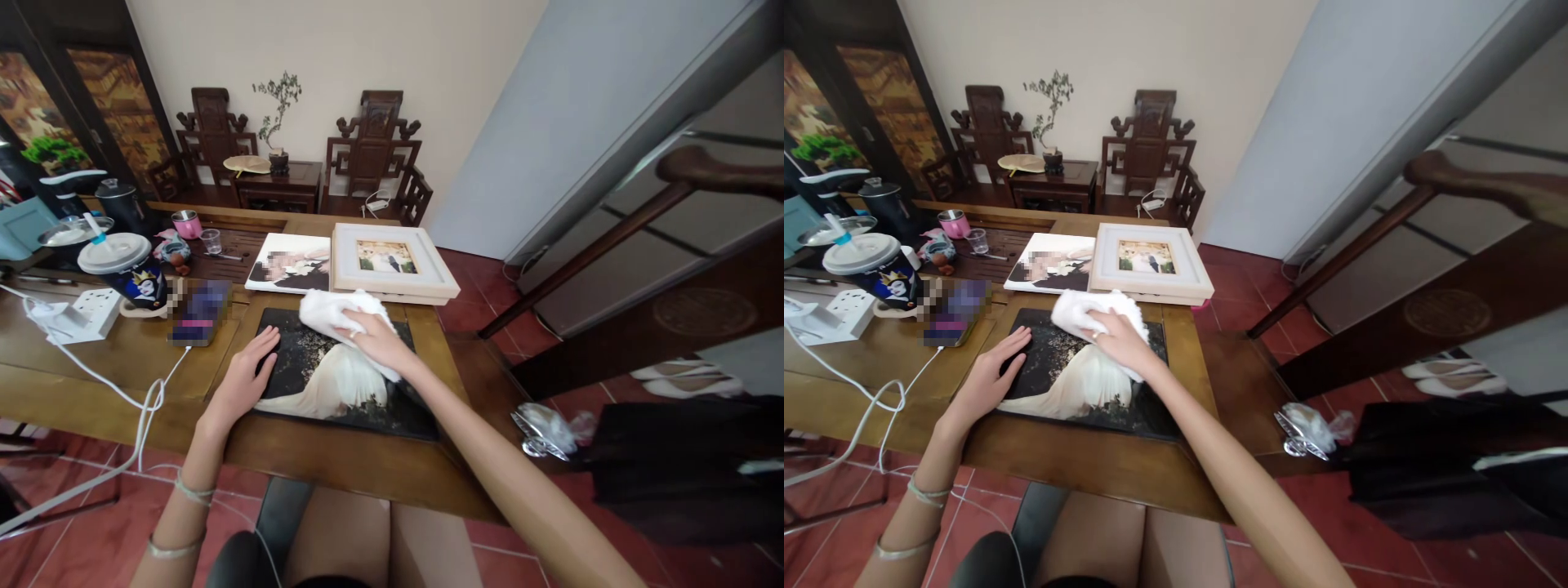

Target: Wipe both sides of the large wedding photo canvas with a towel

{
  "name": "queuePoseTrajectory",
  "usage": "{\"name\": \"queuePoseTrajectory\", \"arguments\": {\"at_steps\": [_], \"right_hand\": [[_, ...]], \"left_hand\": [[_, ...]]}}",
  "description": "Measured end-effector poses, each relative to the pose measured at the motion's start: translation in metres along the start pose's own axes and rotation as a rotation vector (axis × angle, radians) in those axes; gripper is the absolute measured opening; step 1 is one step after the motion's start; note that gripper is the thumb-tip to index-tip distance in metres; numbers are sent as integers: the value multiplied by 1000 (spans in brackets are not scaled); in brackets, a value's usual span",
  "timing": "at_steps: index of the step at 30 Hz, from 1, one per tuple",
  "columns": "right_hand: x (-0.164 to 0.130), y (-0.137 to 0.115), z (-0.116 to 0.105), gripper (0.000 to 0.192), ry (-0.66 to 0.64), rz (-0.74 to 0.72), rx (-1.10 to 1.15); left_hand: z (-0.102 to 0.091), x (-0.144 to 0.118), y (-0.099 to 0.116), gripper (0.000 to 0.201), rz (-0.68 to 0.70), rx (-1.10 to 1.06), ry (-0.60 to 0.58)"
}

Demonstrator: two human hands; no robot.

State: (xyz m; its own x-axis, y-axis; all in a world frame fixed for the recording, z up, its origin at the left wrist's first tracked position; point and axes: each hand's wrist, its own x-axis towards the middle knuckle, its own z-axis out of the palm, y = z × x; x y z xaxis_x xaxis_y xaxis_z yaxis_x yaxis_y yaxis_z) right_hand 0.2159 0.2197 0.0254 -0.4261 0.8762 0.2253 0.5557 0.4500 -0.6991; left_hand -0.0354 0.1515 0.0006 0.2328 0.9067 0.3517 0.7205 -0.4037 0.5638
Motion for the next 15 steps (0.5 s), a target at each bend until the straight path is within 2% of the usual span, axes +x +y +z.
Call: {"name": "queuePoseTrajectory", "arguments": {"at_steps": [4, 7, 10, 15], "right_hand": [[-27, 35, -32, 32, 94, 117, -65], [-50, 41, -38, 27, 89, 126, -96], [-81, 24, -32, 26, -30, 56, -157], [-134, -27, -27, 32, -269, -88, -196]], "left_hand": [[0, 0, 1, 42, 4, -12, 6], [0, 0, 0, 42, 3, -13, 6], [1, 0, -1, 42, -1, -14, 4], [1, 0, -2, 42, 3, -8, 6]]}}
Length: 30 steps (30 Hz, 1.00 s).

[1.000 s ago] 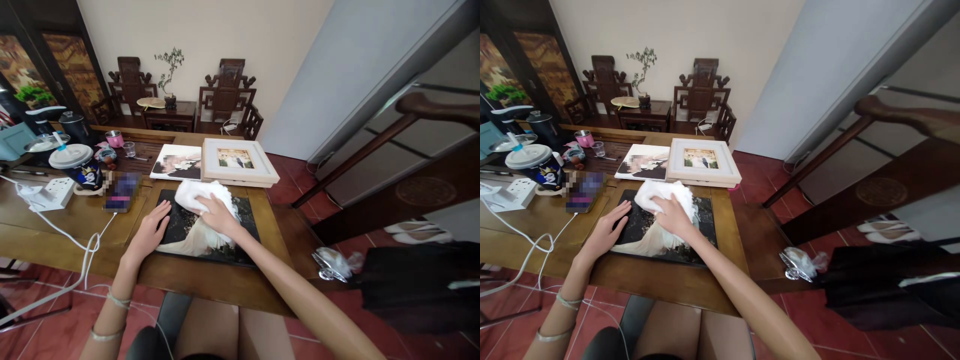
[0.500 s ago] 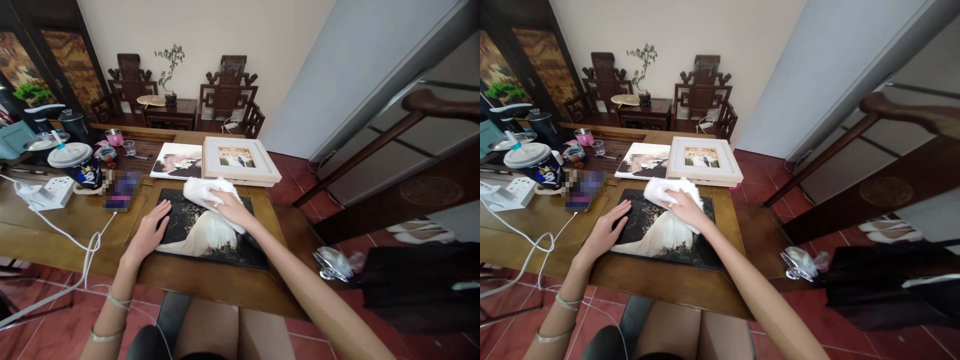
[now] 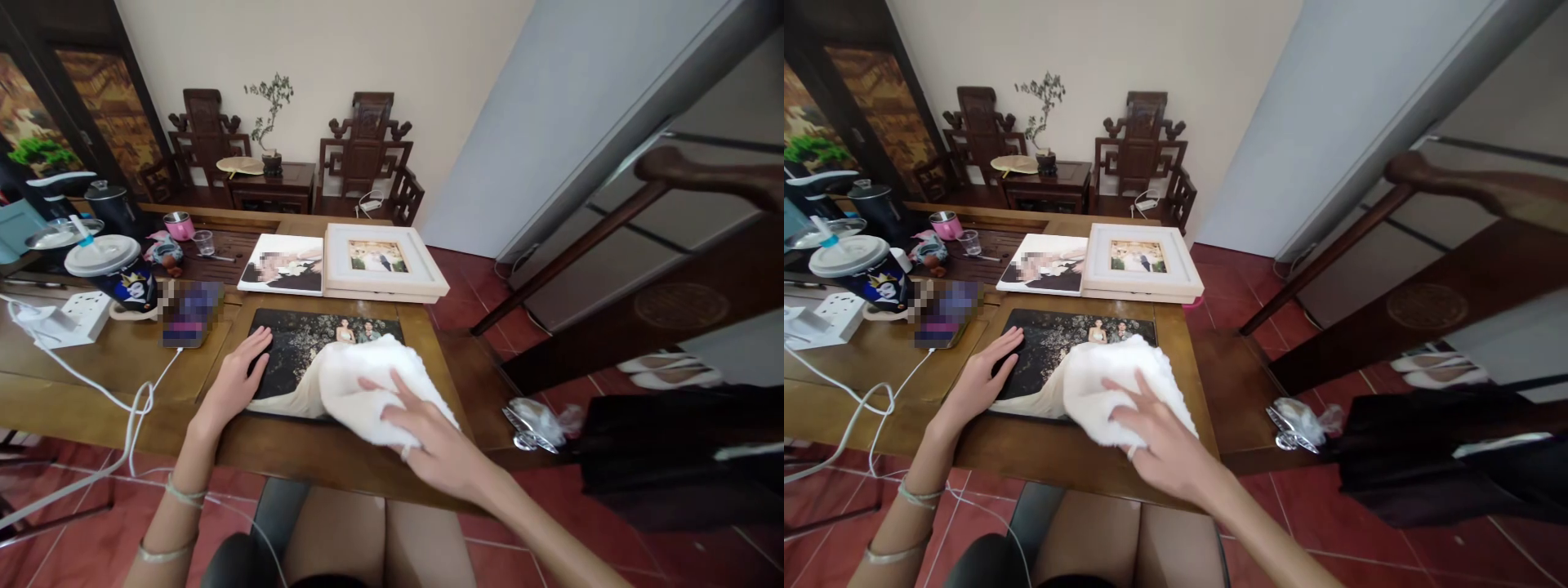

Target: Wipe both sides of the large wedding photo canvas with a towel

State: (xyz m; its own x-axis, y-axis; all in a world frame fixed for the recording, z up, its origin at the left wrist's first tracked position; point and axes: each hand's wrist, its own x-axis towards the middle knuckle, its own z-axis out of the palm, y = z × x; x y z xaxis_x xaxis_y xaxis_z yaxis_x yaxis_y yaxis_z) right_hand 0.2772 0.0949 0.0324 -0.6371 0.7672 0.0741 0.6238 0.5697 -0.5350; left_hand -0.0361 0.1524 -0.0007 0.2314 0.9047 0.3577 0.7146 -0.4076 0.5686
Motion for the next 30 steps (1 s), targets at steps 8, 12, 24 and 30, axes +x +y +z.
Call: {"name": "queuePoseTrajectory", "arguments": {"at_steps": [8, 12, 24, 30], "right_hand": [[16, 29, -9, 30, 37, 71, 21], [56, 71, -14, 36, 226, 201, 56], [17, 31, -1, 35, 151, 136, 5], [-34, -19, 0, 38, -40, -72, 39]], "left_hand": [[-2, 1, 1, 42, -2, 3, -8], [-2, 1, -1, 42, 1, 6, -13], [-2, 0, 1, 43, -14, 9, -4], [-2, 0, 0, 44, -2, 25, -17]]}}
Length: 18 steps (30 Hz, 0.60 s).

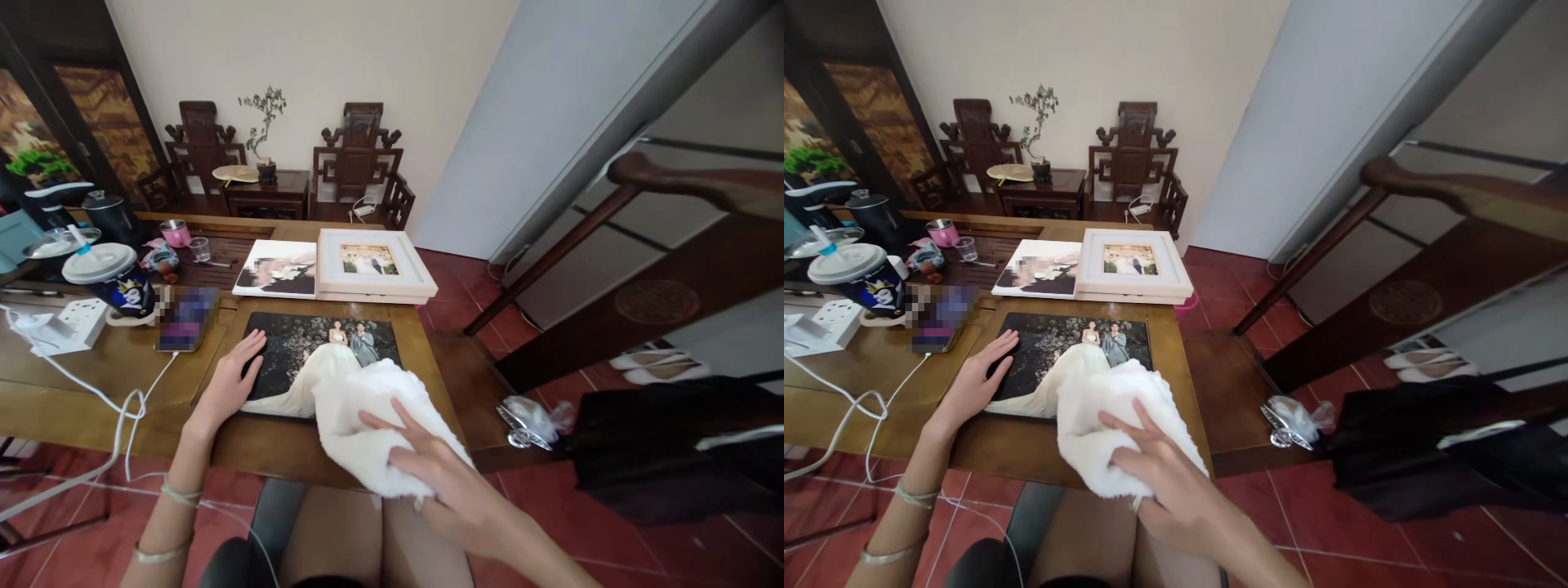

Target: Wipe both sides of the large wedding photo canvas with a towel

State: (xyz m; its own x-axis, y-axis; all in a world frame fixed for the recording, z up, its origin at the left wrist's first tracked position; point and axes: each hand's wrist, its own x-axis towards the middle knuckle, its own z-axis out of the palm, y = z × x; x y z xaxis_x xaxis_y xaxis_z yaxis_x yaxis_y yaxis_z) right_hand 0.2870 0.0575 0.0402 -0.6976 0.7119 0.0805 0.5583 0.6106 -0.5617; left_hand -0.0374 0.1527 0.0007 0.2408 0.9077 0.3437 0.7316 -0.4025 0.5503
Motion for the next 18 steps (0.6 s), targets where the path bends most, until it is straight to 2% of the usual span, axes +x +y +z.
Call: {"name": "queuePoseTrajectory", "arguments": {"at_steps": [3, 5, 9, 12, 15, 18], "right_hand": [[6, 10, -5, 33, -8, -23, 21], [20, 30, -8, 29, 30, 46, 23], [62, 77, -19, 32, 214, 256, 21], [91, 100, -28, 33, 307, 298, 21], [104, 105, -31, 30, 332, 287, 14], [93, 91, -23, 29, 330, 288, -1]], "left_hand": [[0, 0, -1, 43, 5, -3, -2], [-1, 0, 0, 43, 3, -10, -5], [-1, 0, 0, 42, -10, -30, -4], [-1, 0, -1, 42, -18, -34, -2], [-1, -1, -1, 41, -16, -31, 5], [-1, -1, -1, 41, -13, -26, 11]]}}
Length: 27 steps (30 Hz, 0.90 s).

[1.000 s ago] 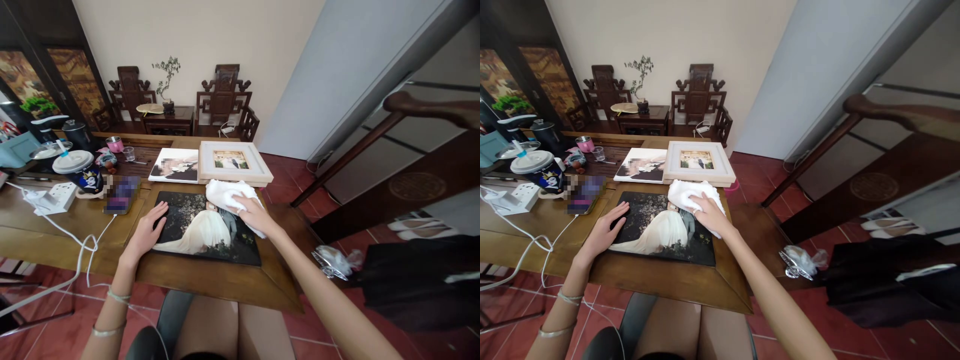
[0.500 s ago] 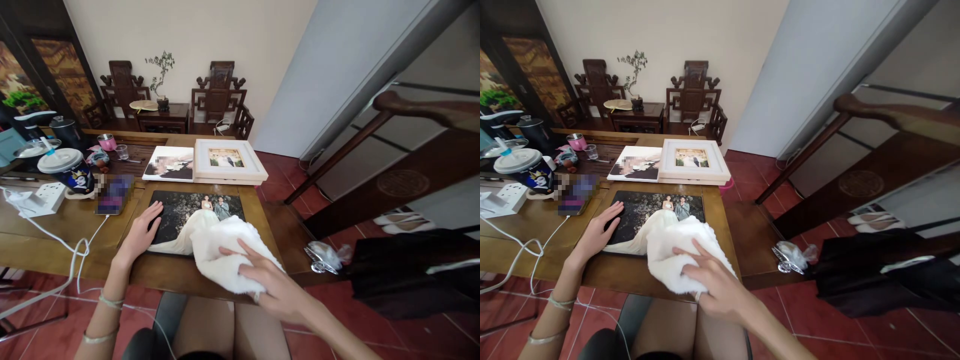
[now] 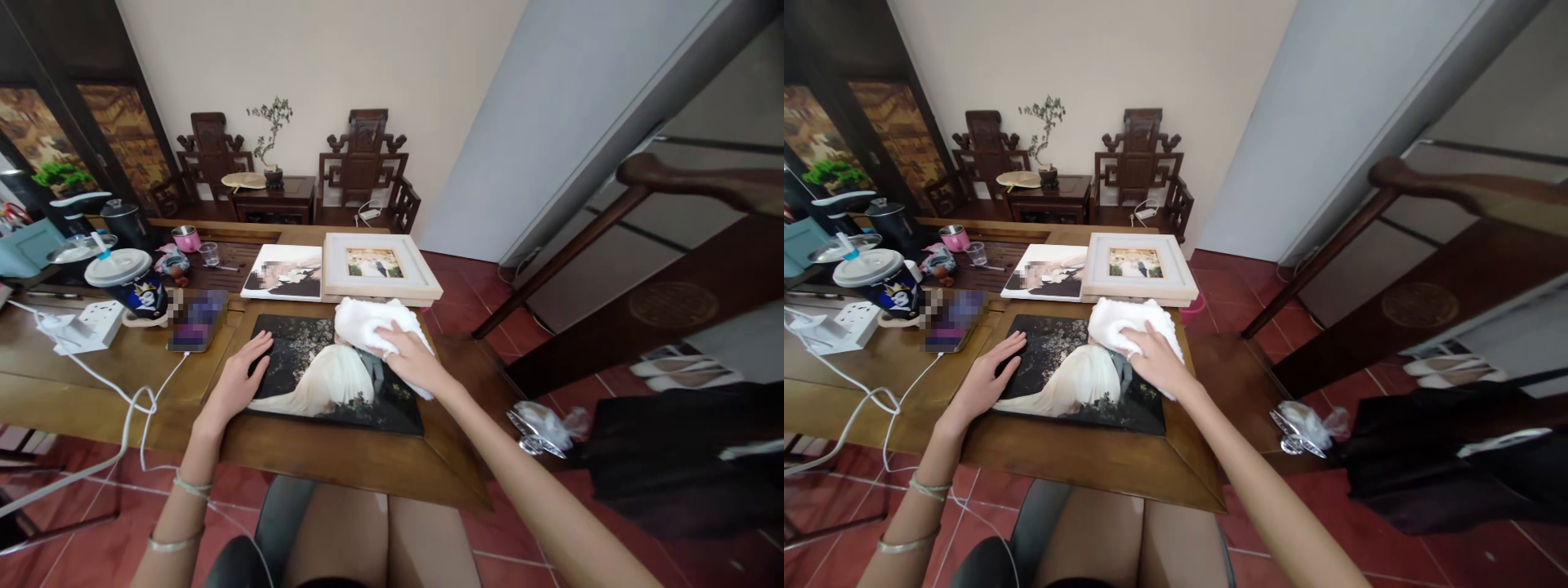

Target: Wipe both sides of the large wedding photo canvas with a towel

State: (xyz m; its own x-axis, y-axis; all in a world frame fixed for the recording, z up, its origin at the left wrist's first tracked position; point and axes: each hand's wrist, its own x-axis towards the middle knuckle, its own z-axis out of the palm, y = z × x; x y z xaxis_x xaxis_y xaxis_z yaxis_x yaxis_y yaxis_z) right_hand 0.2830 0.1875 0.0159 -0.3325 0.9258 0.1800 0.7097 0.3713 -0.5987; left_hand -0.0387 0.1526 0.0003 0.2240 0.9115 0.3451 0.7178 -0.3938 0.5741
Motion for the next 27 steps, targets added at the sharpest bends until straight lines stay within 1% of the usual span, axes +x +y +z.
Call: {"name": "queuePoseTrajectory", "arguments": {"at_steps": [2, 7, 9, 11, 13, 15, 17, 19, 21, 23, 25, 27], "right_hand": [[-25, -12, 1, 28, -49, -42, -20], [-101, -48, -2, 32, -208, -195, -33], [-121, -57, -3, 38, -242, -256, -5], [-128, -60, -5, 42, -275, -306, 25], [-121, -57, -7, 40, -313, -321, 40], [-102, -48, -8, 35, -314, -276, 30], [-74, -35, -6, 33, -253, -193, 2], [-41, -22, -3, 33, -164, -128, -21], [-10, -12, 1, 31, -94, -125, -30], [15, -8, 5, 31, -49, -130, -33], [25, -11, 8, 33, -28, -132, -38], [19, -19, 12, 34, -25, -143, -44]], "left_hand": [[0, 0, 1, 41, 2, 0, 5], [0, 1, 2, 42, 8, 6, 2], [0, 1, 2, 42, 8, 12, 0], [0, 0, 1, 42, 11, 16, -3], [1, 0, 1, 42, 14, 15, -4], [1, 0, 0, 42, 14, 9, -5], [1, 0, -1, 42, 12, 0, -3], [2, 0, -1, 41, 11, -5, -1], [2, 0, -2, 41, 9, -6, 1], [1, 0, -2, 41, 7, -10, 1], [1, -1, -1, 41, 5, -13, 2], [1, -1, -1, 41, 5, -13, 1]]}}
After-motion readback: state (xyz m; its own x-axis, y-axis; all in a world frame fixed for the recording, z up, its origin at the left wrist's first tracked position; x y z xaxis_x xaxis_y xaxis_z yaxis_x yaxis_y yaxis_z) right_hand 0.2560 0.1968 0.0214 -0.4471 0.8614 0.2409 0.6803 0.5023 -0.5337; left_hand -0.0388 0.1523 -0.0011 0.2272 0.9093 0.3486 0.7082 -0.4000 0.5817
